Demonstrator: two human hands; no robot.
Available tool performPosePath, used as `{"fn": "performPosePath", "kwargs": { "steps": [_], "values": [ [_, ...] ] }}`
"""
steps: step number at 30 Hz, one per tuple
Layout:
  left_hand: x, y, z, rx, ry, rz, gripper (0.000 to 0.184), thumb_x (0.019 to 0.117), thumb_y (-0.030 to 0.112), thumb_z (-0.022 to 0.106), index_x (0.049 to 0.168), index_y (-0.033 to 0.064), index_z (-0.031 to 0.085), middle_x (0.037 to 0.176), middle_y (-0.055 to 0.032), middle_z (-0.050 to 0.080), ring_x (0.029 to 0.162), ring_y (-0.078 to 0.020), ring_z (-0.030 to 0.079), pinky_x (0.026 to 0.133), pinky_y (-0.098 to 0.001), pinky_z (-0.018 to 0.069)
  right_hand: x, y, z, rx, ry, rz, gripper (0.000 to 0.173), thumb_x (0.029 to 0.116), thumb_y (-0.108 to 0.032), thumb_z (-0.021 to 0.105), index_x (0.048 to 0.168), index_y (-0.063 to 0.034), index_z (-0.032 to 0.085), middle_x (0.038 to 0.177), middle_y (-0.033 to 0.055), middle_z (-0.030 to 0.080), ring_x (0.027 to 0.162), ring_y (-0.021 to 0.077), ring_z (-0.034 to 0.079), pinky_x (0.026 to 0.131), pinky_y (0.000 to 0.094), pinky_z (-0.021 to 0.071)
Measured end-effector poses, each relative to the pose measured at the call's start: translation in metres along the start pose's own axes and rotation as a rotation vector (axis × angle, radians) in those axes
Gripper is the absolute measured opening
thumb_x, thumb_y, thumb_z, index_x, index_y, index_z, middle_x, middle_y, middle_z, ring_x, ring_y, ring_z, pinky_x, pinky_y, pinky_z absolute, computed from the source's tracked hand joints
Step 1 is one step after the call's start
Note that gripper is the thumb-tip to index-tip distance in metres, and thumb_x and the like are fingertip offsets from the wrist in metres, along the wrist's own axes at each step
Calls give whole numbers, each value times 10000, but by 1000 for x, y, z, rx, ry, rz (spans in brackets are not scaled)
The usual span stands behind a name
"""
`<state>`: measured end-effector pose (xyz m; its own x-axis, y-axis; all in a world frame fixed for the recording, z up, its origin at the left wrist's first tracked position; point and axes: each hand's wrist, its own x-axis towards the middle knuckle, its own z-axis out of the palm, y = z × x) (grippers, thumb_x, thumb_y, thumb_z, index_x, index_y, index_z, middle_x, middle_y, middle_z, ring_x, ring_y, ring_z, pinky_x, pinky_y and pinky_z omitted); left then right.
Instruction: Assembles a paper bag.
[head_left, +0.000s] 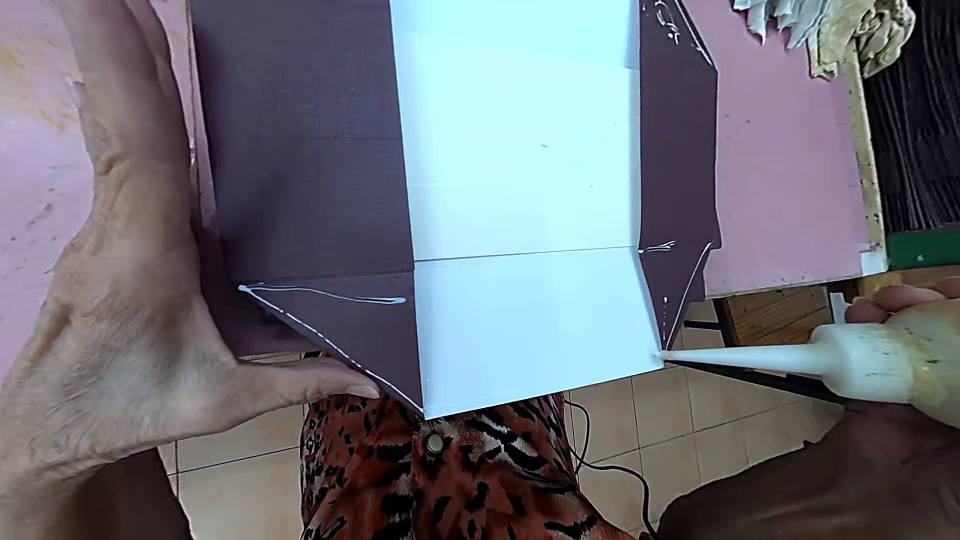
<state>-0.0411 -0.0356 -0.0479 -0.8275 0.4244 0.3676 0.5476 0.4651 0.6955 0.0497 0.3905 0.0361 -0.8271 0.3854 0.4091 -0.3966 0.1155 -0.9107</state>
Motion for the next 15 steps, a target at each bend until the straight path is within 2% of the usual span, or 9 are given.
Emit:
{"fn": "performPosePath", "kwargs": {
  "steps": [2,4,6,7,8,10,12,14,15],
  "values": [
    [10,6,-3,6,-2,29,1441,672,693,814,1632,69,-61,1688,-133,184,1541,-213,246,1269,-383,258,-2,2,4,20,7,7,753,640,-261,937,1245,-43,547,1048,153,716,918,288,737,789,422,646],
    [10,9,-4,23,-4,7,1446,664,703,813,1631,60,-49,1672,-123,229,1523,-180,280,1255,-352,278,-2,4,8,23,-11,-2,773,626,-252,950,1244,-53,530,1039,152,715,903,292,738,773,430,649],
    [6,10,-2,35,10,-37,1426,623,713,831,1632,86,42,1607,-78,361,1444,-126,411,1194,-332,380,-2,5,15,44,-34,8,780,610,-230,957,1240,-65,528,1035,139,715,908,288,738,787,434,651],
    [5,8,-3,43,12,-38,1431,620,717,831,1634,88,41,1623,-87,336,1461,-148,390,1211,-357,358,-2,6,19,54,-52,18,773,605,-221,958,1235,-64,539,1031,133,718,913,282,738,792,427,651],
    [6,6,-4,46,4,-18,1451,641,718,820,1636,69,-14,1679,-131,213,1531,-220,266,1264,-412,254,-3,6,23,67,-69,30,776,601,-208,955,1241,-57,543,1028,131,722,917,281,741,794,420,651],
    [7,3,-5,46,12,4,1458,648,732,805,1635,62,-33,1700,-156,123,1564,-279,167,1288,-456,176,-4,6,32,72,-92,54,825,584,-224,965,1263,-55,528,1029,117,726,918,266,744,797,401,652],
    [3,-2,-4,43,8,5,1470,635,753,799,1632,45,-17,1695,-168,136,1561,-283,176,1286,-453,191,-5,6,44,67,-113,56,876,568,-279,987,1275,-64,517,1028,96,727,907,248,744,796,387,653],
    [-4,-7,1,20,40,-7,1423,607,744,824,1631,68,102,1645,-122,296,1504,-213,323,1229,-397,319,-6,7,53,74,-133,57,896,562,-290,996,1272,-57,501,1017,98,724,894,255,746,792,401,659],
    [-3,-6,1,17,36,-14,1434,610,752,816,1632,59,88,1657,-127,269,1516,-220,296,1242,-402,290,-6,7,59,80,-151,57,891,567,-292,996,1268,-56,499,1016,95,725,894,253,748,791,402,662]
  ]
}}
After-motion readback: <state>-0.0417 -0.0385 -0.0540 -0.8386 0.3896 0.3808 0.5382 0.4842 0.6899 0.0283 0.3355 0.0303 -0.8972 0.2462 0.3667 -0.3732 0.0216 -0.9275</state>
